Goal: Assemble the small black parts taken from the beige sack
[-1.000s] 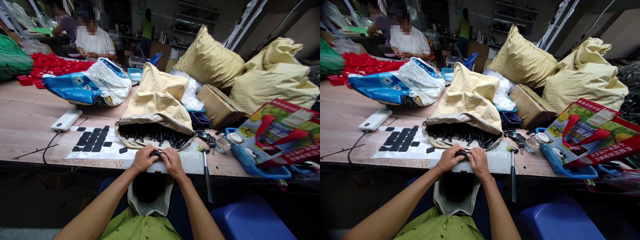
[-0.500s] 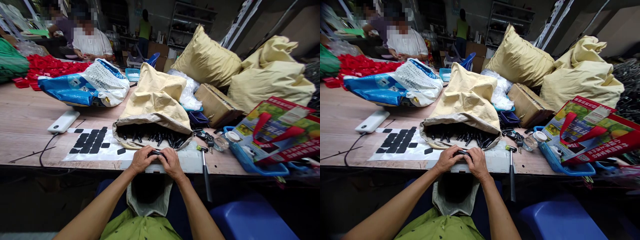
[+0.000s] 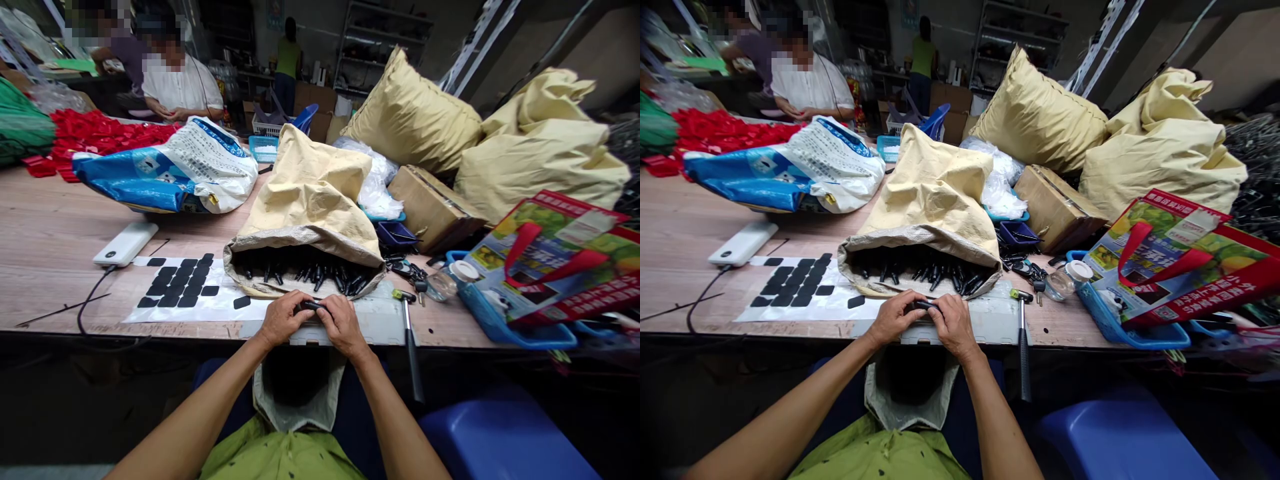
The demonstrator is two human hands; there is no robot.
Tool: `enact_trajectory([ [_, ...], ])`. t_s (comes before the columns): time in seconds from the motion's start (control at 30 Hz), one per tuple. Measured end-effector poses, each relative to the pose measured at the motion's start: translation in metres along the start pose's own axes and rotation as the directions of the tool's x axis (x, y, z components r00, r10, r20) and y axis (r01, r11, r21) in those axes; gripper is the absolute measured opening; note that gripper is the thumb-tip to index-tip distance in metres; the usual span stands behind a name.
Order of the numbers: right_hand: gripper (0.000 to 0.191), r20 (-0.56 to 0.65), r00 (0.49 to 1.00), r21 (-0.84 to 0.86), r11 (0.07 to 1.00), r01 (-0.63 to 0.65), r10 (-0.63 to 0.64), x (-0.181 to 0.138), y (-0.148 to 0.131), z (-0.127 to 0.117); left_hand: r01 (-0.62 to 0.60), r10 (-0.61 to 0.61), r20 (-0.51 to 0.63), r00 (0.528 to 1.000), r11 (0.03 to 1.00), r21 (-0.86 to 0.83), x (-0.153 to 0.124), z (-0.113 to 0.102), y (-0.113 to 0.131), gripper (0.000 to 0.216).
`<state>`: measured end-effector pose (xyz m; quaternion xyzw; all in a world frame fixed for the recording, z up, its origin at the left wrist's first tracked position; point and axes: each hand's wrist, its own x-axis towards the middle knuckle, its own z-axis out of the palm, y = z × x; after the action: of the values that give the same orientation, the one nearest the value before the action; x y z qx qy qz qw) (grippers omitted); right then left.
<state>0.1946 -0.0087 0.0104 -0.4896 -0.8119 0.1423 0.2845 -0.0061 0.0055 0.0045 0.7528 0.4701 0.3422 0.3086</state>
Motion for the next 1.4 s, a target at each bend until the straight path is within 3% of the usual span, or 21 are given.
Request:
enact_trajectory([
  [0.23, 0.024, 0.017, 1.000, -0.011, 1.000, 0.009, -0.009, 0.000, 0.000, -0.001, -0.011, 0.011, 0.020, 1.000, 1.000, 0.014, -0.001, -0.002, 0.003, 0.020],
  [0.4, 0.026, 0.026, 1.000, -0.022, 1.000, 0.015, -0.014, -0.001, -0.001, -0.002, -0.002, -0.004, 0.042, 0.999, 0.991, 0.133, -0.002, -0.001, 0.007, 0.026],
  [0.87, 0.009, 0.048, 0.997, -0.064, 0.996, 0.065, -0.062, -0.003, -0.003, 0.000, -0.027, 0.009, 0.067, 0.998, 0.961, 0.275, -0.004, 0.000, 0.013, 0.033],
  [1.03, 0.013, 0.066, 0.993, -0.077, 0.992, 0.101, -0.096, -0.004, -0.006, -0.003, -0.067, 0.036, 0.104, 0.994, 0.948, 0.311, -0.002, 0.002, 0.009, 0.044],
  [1.4, 0.008, 0.072, 0.993, -0.113, 0.989, 0.096, -0.088, -0.004, -0.004, 0.003, -0.106, 0.066, 0.121, 0.990, 0.927, 0.361, -0.001, 0.003, 0.007, 0.045],
])
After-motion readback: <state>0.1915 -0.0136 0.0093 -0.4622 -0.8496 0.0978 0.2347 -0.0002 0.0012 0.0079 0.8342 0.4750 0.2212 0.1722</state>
